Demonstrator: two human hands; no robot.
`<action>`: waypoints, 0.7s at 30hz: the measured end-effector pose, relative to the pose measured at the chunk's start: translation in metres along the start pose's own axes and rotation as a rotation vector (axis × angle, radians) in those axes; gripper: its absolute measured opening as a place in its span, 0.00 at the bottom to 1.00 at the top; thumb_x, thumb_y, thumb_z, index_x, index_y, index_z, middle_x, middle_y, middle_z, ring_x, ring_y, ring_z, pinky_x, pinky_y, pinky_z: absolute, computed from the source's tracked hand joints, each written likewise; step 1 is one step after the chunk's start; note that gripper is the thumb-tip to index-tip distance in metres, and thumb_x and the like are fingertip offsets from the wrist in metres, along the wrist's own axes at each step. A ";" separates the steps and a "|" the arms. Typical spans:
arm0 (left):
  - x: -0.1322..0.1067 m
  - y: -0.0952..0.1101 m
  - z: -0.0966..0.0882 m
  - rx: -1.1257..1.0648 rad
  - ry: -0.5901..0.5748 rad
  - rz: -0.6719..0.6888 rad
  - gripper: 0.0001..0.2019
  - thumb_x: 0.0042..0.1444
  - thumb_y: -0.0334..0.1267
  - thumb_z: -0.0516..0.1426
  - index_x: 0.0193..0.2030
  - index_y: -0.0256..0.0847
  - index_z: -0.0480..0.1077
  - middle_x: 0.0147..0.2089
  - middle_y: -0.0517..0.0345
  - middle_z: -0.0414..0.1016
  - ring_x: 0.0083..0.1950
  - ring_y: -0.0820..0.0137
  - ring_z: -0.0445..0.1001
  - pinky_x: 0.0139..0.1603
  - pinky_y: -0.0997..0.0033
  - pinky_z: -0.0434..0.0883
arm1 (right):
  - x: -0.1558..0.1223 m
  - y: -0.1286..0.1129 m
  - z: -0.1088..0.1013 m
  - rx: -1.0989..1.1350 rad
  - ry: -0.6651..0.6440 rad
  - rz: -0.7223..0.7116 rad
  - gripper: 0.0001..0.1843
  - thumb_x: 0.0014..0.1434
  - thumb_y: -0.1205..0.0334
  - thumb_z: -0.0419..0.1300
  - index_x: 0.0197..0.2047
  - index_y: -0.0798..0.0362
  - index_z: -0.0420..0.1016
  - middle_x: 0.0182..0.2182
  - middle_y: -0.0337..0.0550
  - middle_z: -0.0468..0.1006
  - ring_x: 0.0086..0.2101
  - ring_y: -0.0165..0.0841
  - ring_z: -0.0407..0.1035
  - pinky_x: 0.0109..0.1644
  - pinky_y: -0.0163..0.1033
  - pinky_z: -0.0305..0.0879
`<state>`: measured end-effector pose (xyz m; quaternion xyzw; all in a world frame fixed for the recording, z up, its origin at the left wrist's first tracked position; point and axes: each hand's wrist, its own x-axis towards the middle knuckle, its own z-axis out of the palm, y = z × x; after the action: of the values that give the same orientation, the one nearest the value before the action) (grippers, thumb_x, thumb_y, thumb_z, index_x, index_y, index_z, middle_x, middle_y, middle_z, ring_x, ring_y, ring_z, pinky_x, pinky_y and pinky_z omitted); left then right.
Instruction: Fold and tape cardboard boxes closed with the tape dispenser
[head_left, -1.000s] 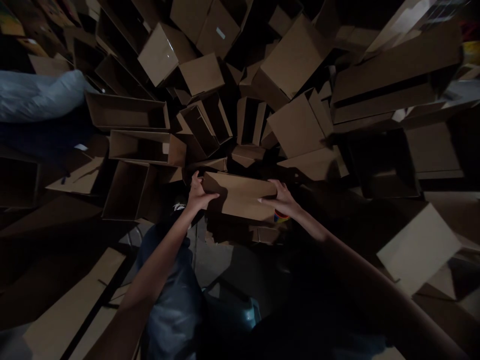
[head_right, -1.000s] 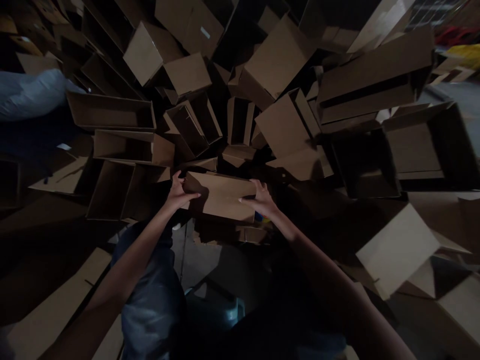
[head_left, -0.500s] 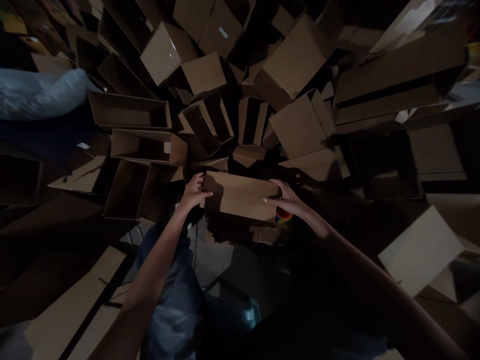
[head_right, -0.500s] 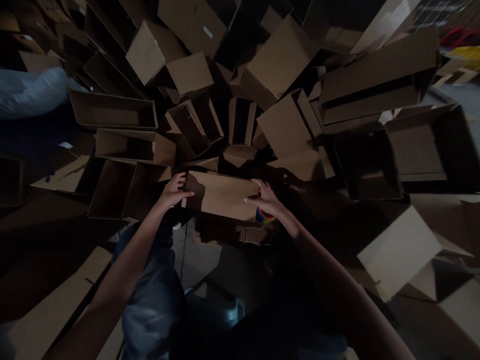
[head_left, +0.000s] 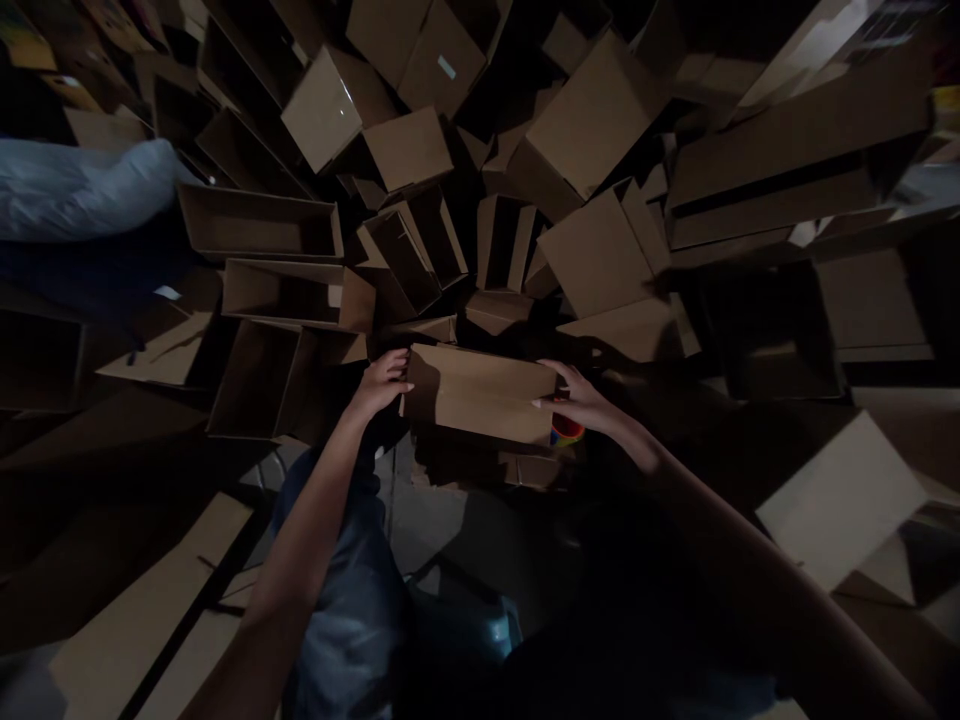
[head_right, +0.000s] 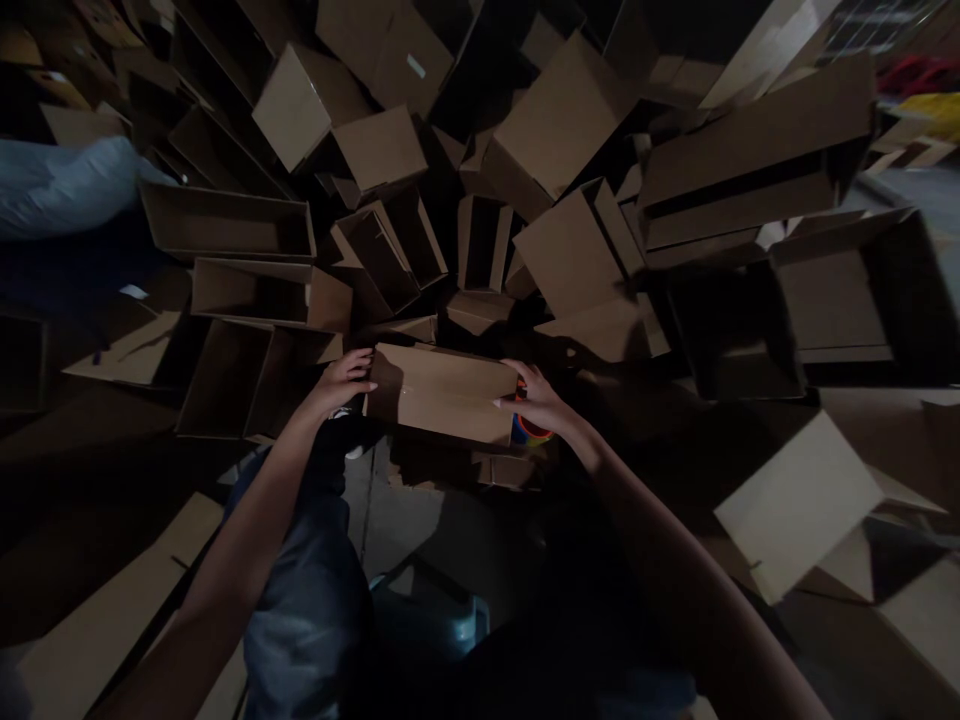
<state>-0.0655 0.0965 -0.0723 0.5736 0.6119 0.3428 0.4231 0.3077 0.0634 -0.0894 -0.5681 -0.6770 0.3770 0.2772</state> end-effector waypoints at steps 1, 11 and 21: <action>0.000 0.000 0.000 -0.001 -0.002 -0.003 0.36 0.40 0.27 0.68 0.60 0.44 0.70 0.56 0.48 0.77 0.58 0.55 0.75 0.61 0.47 0.70 | 0.000 0.002 0.000 0.010 -0.006 0.003 0.37 0.50 0.56 0.68 0.63 0.42 0.64 0.58 0.50 0.63 0.57 0.49 0.66 0.62 0.58 0.68; 0.001 -0.001 -0.001 -0.026 0.010 -0.027 0.34 0.42 0.20 0.58 0.60 0.39 0.71 0.57 0.46 0.77 0.57 0.58 0.77 0.60 0.54 0.72 | 0.002 0.009 -0.003 0.141 -0.071 0.025 0.41 0.51 0.59 0.66 0.68 0.40 0.60 0.63 0.49 0.59 0.59 0.47 0.66 0.62 0.56 0.69; -0.004 0.001 0.003 0.213 -0.001 -0.059 0.23 0.59 0.39 0.59 0.61 0.39 0.69 0.62 0.46 0.74 0.63 0.60 0.73 0.62 0.64 0.69 | -0.001 0.000 -0.006 0.230 -0.124 0.085 0.47 0.52 0.59 0.65 0.73 0.41 0.52 0.70 0.50 0.56 0.61 0.49 0.66 0.63 0.58 0.67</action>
<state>-0.0620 0.0923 -0.0723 0.5973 0.6612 0.2631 0.3700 0.3133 0.0633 -0.0861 -0.5364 -0.6203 0.4980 0.2821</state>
